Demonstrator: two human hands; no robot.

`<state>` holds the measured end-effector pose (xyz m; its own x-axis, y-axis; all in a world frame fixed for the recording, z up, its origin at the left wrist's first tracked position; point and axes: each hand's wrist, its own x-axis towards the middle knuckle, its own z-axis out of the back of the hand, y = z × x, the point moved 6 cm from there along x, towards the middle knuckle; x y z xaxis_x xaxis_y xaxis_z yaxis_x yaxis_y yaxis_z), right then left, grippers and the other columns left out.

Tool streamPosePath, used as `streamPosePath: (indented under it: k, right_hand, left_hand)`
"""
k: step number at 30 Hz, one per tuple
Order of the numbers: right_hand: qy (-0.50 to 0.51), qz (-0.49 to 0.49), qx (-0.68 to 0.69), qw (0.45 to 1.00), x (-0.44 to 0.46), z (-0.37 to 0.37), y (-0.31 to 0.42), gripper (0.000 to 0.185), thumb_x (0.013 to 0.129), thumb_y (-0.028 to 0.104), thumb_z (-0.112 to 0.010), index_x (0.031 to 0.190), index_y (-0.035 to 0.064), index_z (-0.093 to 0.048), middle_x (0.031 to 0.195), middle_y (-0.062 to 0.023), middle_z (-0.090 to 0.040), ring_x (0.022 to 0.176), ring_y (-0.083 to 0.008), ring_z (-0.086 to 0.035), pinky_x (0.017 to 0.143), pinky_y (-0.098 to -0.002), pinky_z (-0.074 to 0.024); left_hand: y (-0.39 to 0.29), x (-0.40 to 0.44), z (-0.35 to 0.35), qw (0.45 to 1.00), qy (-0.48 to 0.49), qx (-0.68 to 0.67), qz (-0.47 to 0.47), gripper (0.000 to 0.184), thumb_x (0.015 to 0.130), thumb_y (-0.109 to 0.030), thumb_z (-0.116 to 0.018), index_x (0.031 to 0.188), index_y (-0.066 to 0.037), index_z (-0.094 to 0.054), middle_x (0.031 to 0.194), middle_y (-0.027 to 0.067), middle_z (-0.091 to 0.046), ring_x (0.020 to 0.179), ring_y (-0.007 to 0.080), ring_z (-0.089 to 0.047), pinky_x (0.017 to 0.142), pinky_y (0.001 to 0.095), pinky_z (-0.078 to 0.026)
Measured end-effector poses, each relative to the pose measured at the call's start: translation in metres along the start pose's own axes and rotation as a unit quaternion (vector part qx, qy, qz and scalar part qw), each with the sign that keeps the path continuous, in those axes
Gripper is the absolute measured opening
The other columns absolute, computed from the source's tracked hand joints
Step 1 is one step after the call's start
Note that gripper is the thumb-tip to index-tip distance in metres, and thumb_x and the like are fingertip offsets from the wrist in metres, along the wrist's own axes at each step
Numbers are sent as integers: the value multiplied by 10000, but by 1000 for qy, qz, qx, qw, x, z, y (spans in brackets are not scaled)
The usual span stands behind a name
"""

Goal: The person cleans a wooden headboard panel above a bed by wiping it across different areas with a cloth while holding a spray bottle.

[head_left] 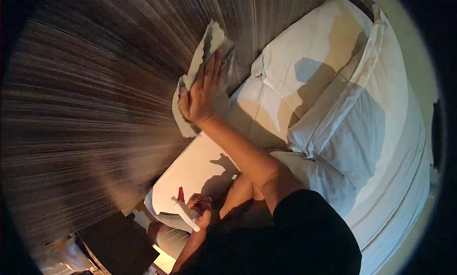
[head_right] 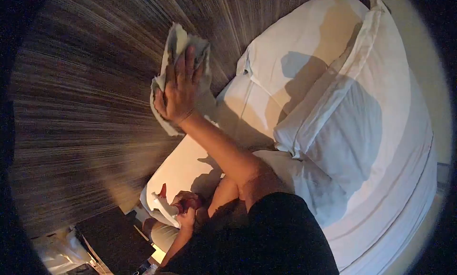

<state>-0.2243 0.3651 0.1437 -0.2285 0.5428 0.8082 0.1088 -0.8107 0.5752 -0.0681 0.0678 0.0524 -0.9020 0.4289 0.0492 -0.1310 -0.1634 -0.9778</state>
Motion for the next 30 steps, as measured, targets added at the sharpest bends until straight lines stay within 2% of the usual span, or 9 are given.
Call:
streamPosePath:
  k: [8,10,12,15,18,20,23,26,30]
  right_hand:
    - [-48,10,-17,999,44,20,-47,730,902,371,-407,1440,-91,-228,1517,-320,-141,1410,-504,-104,1092,-642,-65]
    - [-86,-80,-35,992,21,14,-83,682,943,338,-380,1450,-82,-205,1536,-301,-110,1420,-478,-102,1114,-600,-57]
    - [-120,-321,236,910,-23,-15,-118,647,973,320,-354,1456,-78,-192,1552,-279,-83,1434,-446,-96,1121,-577,-57]
    - [-204,-278,113,932,-54,-13,-102,640,985,320,-340,1459,-80,-181,1558,-262,-82,1436,-436,-107,1117,-584,-77]
    - [-106,-254,45,960,-47,-11,-51,674,953,323,-356,1462,-81,-178,1558,-262,-74,1426,-458,-121,1106,-616,-79]
    - [-51,-58,-11,997,-19,-5,0,683,962,343,-270,1467,-94,-127,1526,-325,-89,1409,-507,-92,1114,-604,-72]
    - [39,26,-58,997,1,-1,18,699,939,331,-294,1447,-124,-139,1512,-355,-76,1393,-548,-66,1089,-649,-36]
    - [19,22,-28,999,27,10,1,779,821,344,-443,1434,-100,-260,1473,-355,-189,1405,-518,-113,1054,-700,-51]
    - [-93,-52,-7,994,28,16,-55,719,871,296,-462,1477,-14,-228,1523,-289,-172,1417,-477,-135,1104,-617,-88]
  left_hand:
    - [-3,12,-4,998,63,30,-8,251,678,62,-533,921,11,-571,877,117,-596,791,216,-596,725,304,-504]
    - [-21,17,-6,996,68,45,-31,236,702,63,-550,929,7,-581,850,119,-607,785,217,-604,703,299,-504]
    - [-24,16,-7,996,69,48,-40,231,701,62,-552,924,4,-579,849,119,-609,785,217,-605,703,299,-504]
    - [-18,12,-4,996,65,45,-40,224,701,62,-556,916,0,-576,848,120,-612,784,218,-607,703,300,-504]
    - [-15,10,-3,996,60,46,-42,218,701,61,-560,909,-4,-573,846,120,-615,784,218,-609,703,302,-504]
    - [-16,10,-3,996,57,47,-43,214,701,60,-563,903,-7,-571,846,120,-617,784,219,-610,703,302,-504]
    - [-15,9,-2,996,55,49,-44,207,701,60,-567,896,-11,-568,844,121,-620,783,219,-612,702,304,-505]
    - [-15,7,-2,996,54,52,-48,202,700,59,-571,888,-15,-565,843,121,-624,783,220,-614,702,305,-505]
    - [-12,8,-2,996,50,50,-53,195,700,58,-576,878,-20,-561,842,122,-628,783,220,-616,702,306,-505]
